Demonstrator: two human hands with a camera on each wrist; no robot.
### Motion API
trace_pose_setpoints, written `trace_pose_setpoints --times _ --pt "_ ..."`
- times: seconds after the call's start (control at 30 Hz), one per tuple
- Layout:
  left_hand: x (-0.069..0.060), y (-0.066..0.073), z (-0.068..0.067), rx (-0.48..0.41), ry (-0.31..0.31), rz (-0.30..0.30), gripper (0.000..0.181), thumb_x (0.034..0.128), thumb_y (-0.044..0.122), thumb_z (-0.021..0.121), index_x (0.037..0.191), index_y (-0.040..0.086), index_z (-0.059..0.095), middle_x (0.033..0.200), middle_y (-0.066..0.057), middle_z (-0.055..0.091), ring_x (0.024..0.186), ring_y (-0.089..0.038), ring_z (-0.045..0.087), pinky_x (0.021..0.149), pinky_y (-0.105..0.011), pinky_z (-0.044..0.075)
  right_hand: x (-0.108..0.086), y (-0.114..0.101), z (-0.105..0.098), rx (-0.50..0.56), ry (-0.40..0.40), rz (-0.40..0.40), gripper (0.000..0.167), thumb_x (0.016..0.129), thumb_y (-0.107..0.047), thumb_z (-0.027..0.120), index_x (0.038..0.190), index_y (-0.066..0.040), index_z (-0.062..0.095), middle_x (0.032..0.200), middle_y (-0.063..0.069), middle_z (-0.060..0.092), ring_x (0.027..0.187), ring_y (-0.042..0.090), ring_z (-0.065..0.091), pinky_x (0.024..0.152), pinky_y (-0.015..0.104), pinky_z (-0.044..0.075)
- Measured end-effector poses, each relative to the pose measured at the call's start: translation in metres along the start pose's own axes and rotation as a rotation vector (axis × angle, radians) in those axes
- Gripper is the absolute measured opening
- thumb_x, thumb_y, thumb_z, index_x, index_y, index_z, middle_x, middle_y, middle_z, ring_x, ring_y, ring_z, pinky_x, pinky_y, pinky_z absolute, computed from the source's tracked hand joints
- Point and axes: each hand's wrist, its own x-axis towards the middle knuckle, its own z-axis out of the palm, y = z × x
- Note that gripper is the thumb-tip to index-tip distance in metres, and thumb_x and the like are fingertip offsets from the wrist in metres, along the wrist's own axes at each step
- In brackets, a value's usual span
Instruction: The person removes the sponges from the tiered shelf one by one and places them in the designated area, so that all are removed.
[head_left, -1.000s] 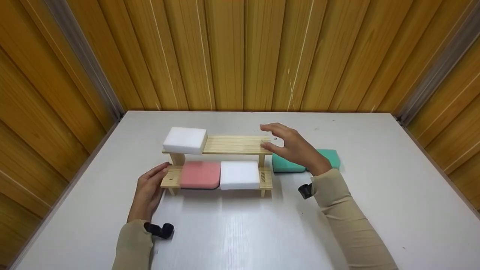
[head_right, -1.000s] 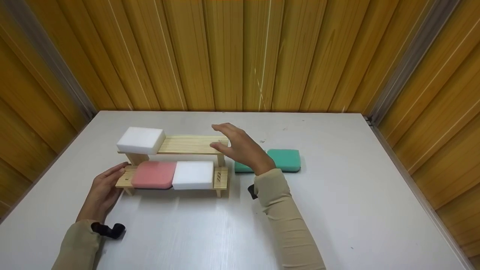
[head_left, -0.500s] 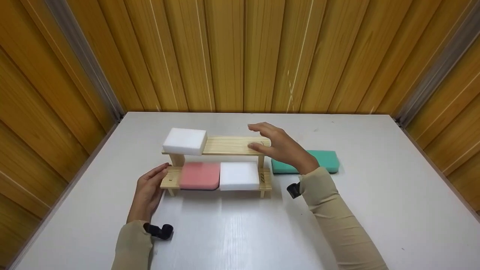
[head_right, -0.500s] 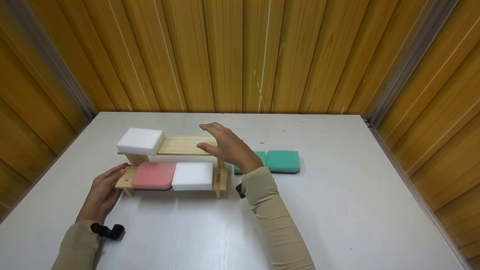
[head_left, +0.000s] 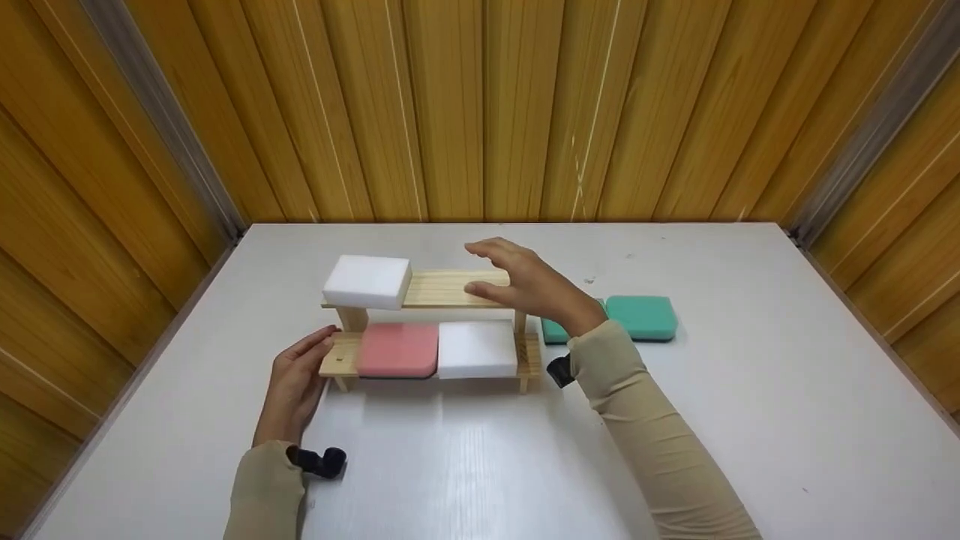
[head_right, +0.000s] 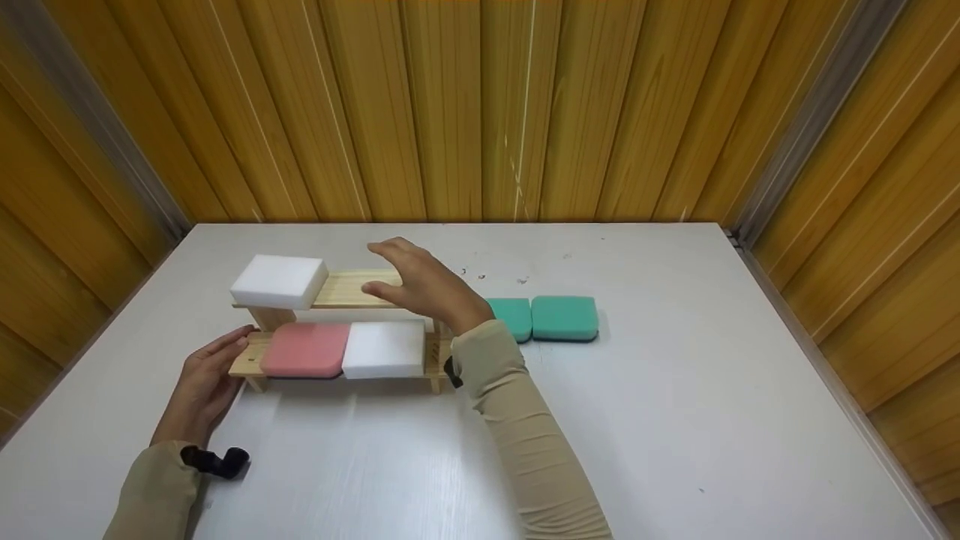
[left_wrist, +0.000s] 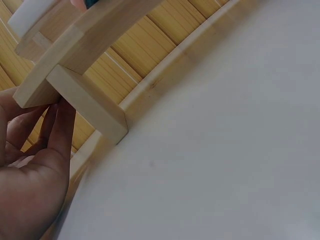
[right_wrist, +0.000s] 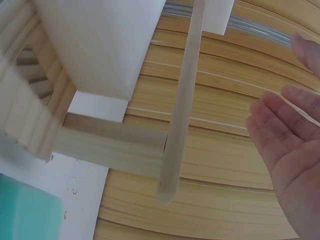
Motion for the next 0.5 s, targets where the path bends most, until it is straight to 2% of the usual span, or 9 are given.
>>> trace_pose_setpoints --times 0.17,0.33,0.5 --pt "0.000 0.000 -0.001 0.001 -0.001 0.001 0.019 0.0895 0.004 0.066 0.094 0.021 0.074 0.102 0.009 0.069 0.104 -0.005 0.064 0.097 -0.021 0.052 0.007 -0.002 0.004 -0.003 -0.012 0.004 0.062 0.093 -0.036 0.062 0.145 -0.009 0.040 0.146 0.008 0.044 0.128 0.032 0.049 0.108 0.047 0.044" --pt "-0.001 0.002 -0.001 -0.006 0.000 -0.009 0.019 0.0892 0.004 0.066 0.094 0.021 0.074 0.101 0.010 0.069 0.103 -0.005 0.064 0.096 -0.021 0.052 0.014 -0.005 0.009 -0.010 -0.023 0.005 0.063 0.094 -0.035 0.062 0.146 -0.008 0.040 0.148 0.007 0.042 0.127 0.030 0.049 0.108 0.043 0.044" --pt "-0.003 0.003 -0.002 0.000 0.002 -0.007 0.019 0.0883 0.004 0.067 0.098 0.019 0.073 0.100 0.010 0.069 0.102 -0.005 0.064 0.096 -0.021 0.052 0.022 -0.009 0.013 -0.028 -0.036 -0.023 0.064 0.094 -0.035 0.061 0.146 -0.006 0.038 0.150 0.008 0.040 0.135 0.025 0.042 0.114 0.040 0.038"
